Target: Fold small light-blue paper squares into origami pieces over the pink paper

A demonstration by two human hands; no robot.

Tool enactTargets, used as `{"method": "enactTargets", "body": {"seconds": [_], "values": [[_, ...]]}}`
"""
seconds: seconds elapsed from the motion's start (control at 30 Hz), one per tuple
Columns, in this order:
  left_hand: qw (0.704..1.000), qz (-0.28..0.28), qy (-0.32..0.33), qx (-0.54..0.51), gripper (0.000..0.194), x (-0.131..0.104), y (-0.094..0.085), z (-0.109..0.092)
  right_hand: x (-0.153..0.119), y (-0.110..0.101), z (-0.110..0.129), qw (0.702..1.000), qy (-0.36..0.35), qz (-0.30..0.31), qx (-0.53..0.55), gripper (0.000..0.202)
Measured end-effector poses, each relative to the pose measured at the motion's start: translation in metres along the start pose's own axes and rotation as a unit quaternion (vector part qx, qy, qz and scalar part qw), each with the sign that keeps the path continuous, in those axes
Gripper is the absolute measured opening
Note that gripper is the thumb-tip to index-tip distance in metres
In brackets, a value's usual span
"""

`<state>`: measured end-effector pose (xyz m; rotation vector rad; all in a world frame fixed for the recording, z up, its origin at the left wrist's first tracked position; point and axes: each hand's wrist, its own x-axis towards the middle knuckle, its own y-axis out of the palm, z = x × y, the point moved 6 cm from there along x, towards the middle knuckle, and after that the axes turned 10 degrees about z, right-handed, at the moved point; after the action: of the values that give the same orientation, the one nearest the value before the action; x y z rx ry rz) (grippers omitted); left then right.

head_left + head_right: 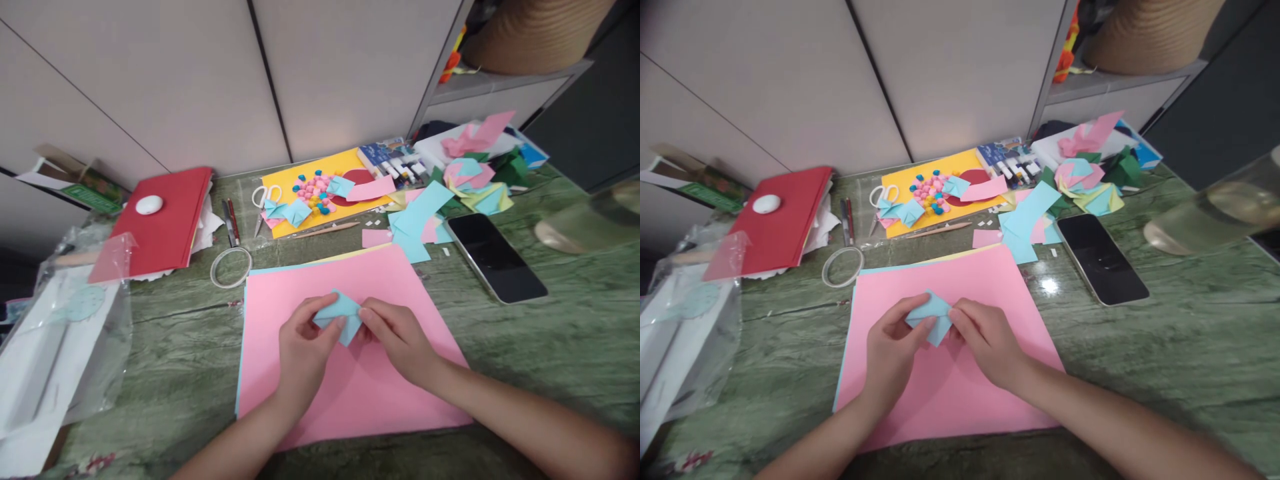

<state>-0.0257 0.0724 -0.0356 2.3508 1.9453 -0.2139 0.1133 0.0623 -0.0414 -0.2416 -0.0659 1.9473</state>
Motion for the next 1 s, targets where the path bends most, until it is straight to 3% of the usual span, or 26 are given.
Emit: {"method": "enactTargets", "body": {"seconds": [0.3, 0.8, 1.0], "values": [[1.000, 0.005, 0.017, 0.001, 0.022, -0.0019, 0.0034, -0.0031, 0.0007, 0.0043, 0.0026, 0.999, 0.008, 0.037, 0.005, 0.022], [0.999, 0.024, 0.031, 0.020, 0.020, -0.0036, 0.0058, -0.0043, -0.0003, 0.0019, 0.0021, 1.000, 0.001, 0.005, -0.004, 0.034], [0.999, 0.026, 0.035, 0.020, 0.020, -0.0025, 0.0067, -0.0066, -0.0008, 0.0063, 0.0025, 0.999, -0.004, 0.032, 0.000, 0.033]]}}
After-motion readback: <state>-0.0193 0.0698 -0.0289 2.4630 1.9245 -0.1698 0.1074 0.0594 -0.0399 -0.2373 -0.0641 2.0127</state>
